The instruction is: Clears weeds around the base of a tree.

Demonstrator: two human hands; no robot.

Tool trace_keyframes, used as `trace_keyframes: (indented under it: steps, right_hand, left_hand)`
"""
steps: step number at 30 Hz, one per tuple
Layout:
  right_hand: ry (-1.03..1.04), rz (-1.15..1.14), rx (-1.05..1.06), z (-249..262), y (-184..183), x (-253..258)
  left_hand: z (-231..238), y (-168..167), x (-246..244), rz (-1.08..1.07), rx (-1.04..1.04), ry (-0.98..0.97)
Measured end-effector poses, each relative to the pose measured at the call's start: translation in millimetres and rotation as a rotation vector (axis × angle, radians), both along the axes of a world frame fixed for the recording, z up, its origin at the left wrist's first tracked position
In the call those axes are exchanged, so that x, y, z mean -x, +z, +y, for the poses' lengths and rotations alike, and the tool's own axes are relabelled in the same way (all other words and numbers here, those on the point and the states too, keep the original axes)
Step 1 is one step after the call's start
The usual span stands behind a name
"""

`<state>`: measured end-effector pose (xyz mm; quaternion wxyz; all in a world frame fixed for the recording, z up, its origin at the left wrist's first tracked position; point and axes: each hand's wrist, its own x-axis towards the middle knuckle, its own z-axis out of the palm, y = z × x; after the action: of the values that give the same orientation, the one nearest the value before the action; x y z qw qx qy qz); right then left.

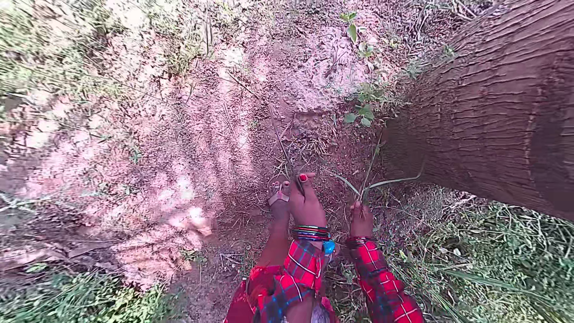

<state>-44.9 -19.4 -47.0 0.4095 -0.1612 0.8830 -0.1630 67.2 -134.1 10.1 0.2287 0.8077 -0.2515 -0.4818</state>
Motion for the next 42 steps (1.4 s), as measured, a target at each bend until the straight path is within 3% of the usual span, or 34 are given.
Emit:
trace_keyframes:
  steps: [2,6,9,18,22,24,28,30,37,42]
  right_hand:
    - [0.078,0.039,0.035,-46,-11,24]
    - [0.147,0.125,0.171,-176,-72,56]
    - [0.305,0.189,0.138,-227,-82,61]
    - [0.333,0.268,0.293,-205,-76,66]
    - [0.438,0.276,0.804,-175,-74,56]
    - [0.456,0.17,0.742,-149,-63,43]
    - [0.03,0.176,0.223,-131,-62,44]
    - [-0.059,0.22,0.118,-144,-62,58]
    - [0.071,0.309,-0.022,-241,-76,93]
    - [0.179,0.368,0.039,-259,-73,91]
  left_hand:
    - [0,0,8,0.019,0.009,-0.021]
    - [3,0,10,0.078,-0.04,-0.074]
    - [10,1,10,0.09,-0.08,-0.068]
    - [27,-2,24,0.113,-0.089,-0.11]
    - [29,-1,28,0.102,-0.117,-0.14]
    - [30,-1,31,0.102,-0.135,-0.145]
    - [28,-1,35,0.136,-0.094,-0.143]
    - [30,-2,34,0.161,-0.084,-0.149]
    - [33,-3,31,0.168,-0.094,-0.154]
    - [31,-3,30,0.179,-0.075,-0.13]
